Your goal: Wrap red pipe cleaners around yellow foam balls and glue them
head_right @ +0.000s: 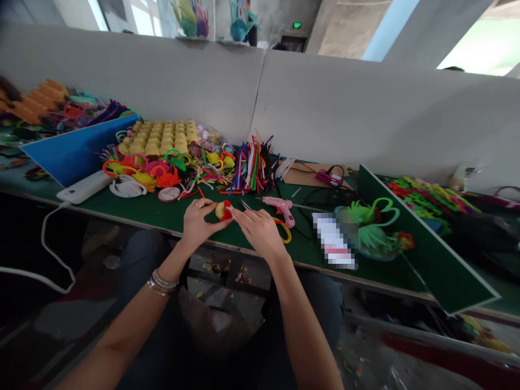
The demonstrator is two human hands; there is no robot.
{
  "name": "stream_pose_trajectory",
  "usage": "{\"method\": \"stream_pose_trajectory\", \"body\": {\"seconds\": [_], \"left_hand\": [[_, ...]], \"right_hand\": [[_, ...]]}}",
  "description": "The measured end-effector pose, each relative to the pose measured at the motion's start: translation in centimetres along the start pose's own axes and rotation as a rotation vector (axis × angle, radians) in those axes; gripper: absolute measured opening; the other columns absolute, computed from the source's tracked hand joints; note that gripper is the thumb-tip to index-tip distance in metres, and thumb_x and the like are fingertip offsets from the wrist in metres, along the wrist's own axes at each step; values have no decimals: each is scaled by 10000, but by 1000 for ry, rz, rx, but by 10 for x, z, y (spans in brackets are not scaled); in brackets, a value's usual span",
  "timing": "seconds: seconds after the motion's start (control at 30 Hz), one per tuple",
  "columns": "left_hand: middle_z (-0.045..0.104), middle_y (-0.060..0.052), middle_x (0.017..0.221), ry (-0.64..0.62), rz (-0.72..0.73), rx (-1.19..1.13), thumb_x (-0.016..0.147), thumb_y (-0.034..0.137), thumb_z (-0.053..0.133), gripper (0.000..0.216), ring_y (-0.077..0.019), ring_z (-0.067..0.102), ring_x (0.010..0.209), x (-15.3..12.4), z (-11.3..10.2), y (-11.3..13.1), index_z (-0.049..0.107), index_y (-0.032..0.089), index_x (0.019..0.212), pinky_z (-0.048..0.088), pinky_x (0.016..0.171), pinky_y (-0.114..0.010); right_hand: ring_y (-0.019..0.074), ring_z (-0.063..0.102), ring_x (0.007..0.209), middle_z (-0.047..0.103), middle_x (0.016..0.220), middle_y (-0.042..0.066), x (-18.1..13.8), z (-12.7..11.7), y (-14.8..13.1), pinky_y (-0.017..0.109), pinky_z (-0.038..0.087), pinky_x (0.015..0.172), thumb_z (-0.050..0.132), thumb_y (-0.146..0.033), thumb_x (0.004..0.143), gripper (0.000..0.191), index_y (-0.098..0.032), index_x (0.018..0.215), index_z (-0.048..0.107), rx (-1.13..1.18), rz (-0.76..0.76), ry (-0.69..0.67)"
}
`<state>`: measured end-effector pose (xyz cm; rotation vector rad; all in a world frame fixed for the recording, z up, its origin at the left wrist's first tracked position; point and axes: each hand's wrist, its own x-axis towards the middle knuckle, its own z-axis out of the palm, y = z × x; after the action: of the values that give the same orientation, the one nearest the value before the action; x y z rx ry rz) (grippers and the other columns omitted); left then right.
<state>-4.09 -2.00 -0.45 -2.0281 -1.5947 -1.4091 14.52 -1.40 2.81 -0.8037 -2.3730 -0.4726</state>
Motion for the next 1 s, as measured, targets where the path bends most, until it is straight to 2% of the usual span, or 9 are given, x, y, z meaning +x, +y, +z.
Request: {"method": "stream_pose_trajectory", "body": {"seconds": [0.27,0.43,0.57,0.77,0.87,1.0], "left_hand": [[594,-42,771,-74,-17,-2,650,563,662,412,-172,531,772,-4,8,-4,703,186,810,410,711,-310],[590,-44,768,-68,-5,-7,659,571,650,418,-179,537,762,-4,9,-6,700,185,810,423,714,-320],[588,-51,788,-37,9,-21,671,546,653,421,-184,546,779,-2,6,-6,689,164,844,441,729,-322],[573,-59,848,6,0,-159,698,484,662,420,-183,560,835,0,9,-7,650,158,963,467,778,-317],[576,-59,870,-16,-19,-195,702,451,673,425,-184,562,853,-1,12,-8,633,165,1014,470,795,-322],[602,-62,912,-85,-59,-257,730,407,662,456,-181,579,867,-3,13,-6,581,179,1116,472,819,-328]], "right_hand": [[148,622,753,696,867,53,0,2,1,288,439,712,396,-246,939,284,-180,1104,617,105,106,-83],[162,630,799,698,902,57,-2,4,1,307,473,754,409,-229,927,271,-189,1101,613,158,114,-88],[151,615,738,683,824,47,-3,3,0,288,457,700,406,-221,926,293,-194,1144,600,91,83,-61],[129,575,653,625,691,23,-4,6,-1,251,424,620,454,-268,908,311,-195,1176,595,-106,-10,26],[127,577,662,622,705,17,-6,10,-1,244,439,631,453,-268,911,329,-197,1212,566,-126,-24,40],[138,601,721,637,755,32,-7,13,1,248,468,672,422,-262,927,340,-192,1236,545,-125,-13,-12]]}}
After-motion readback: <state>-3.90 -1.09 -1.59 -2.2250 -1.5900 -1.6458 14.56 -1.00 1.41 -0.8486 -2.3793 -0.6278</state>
